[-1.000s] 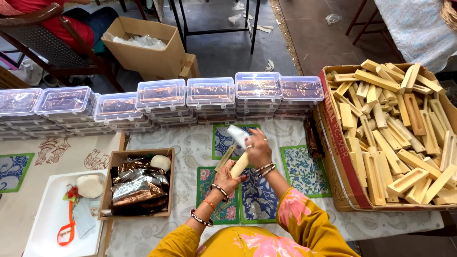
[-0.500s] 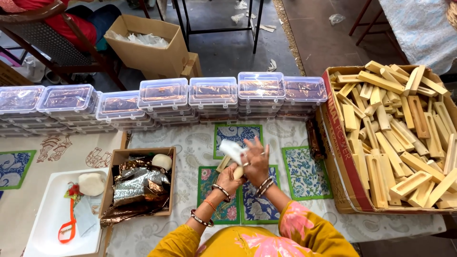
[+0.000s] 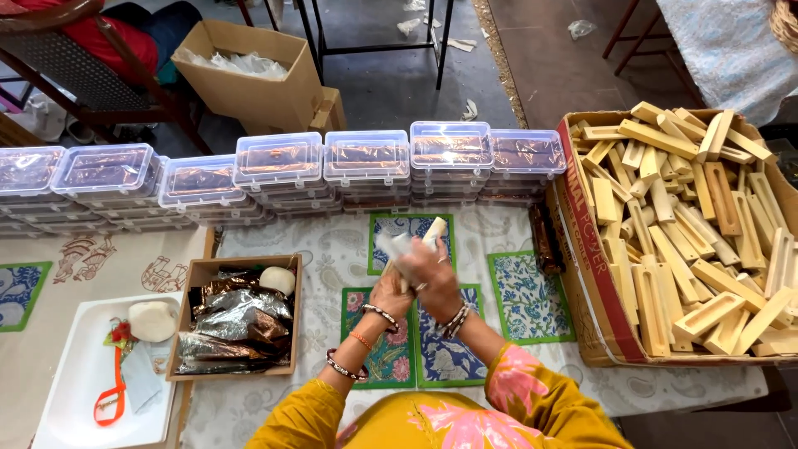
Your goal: Cleaning and wrapping small wooden blocks into decorative foil paper.
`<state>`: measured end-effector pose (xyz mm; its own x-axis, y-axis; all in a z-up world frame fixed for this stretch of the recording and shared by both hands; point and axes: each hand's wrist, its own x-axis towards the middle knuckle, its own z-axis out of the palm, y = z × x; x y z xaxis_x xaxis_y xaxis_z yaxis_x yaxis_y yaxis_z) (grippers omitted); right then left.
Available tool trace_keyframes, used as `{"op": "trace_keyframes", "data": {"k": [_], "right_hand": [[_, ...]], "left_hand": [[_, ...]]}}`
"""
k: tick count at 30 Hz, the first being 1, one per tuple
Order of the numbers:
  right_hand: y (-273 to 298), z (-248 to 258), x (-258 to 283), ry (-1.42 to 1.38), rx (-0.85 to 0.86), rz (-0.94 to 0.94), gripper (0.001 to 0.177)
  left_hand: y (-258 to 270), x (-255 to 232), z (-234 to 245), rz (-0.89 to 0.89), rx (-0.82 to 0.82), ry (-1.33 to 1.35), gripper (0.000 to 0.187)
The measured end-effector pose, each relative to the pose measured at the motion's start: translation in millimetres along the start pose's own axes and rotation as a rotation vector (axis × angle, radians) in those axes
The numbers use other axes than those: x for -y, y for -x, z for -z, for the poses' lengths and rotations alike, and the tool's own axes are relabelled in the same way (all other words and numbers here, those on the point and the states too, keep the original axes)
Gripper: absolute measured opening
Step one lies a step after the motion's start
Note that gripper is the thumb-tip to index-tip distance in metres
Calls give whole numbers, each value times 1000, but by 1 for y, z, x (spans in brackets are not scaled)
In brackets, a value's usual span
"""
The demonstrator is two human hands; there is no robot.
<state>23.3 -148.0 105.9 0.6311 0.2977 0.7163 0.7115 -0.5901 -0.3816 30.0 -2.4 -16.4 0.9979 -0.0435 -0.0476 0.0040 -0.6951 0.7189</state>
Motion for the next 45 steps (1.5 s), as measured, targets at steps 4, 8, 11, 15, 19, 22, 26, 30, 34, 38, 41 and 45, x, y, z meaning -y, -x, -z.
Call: {"op": "trace_keyframes", "data": {"k": [4,8,11,15,19,22,26,30,34,38,41,45], "right_hand": [[-21,10,1,38,30,-8,19],[-10,1,-46,87,-65,-137,13],[8,-17,-90,-180,-127,-544,22],[16,-19,-92,-841,-415,-1254,31],[36,-30,-31,-1016,-274,-1317,42],[54,-39,-8,-1107,-136,-1245,39],[61,-34,-15,-913,16,-1016,41],[47,-11,-12,-395,225,-831,42],[49,1,-22,-86,386,-726,40],[50,11,-21,-9,472,-418,39],[51,11,-24,5,469,-365,40],[42,12,-39,-73,167,-431,37]], "left_hand": [[10,-21,19,-147,12,31,31],[37,-89,77,-87,139,299,45],[33,-73,61,4,241,404,41],[28,-40,30,222,246,849,47],[30,-55,35,199,98,695,39],[37,-47,24,173,44,377,32],[38,-37,30,102,83,18,32],[50,-83,69,219,214,-248,40],[56,-83,79,-220,-396,-198,82],[51,-80,88,-428,-210,-475,79],[52,-60,74,-254,316,-387,49],[65,-72,82,-162,442,-238,41]]}}
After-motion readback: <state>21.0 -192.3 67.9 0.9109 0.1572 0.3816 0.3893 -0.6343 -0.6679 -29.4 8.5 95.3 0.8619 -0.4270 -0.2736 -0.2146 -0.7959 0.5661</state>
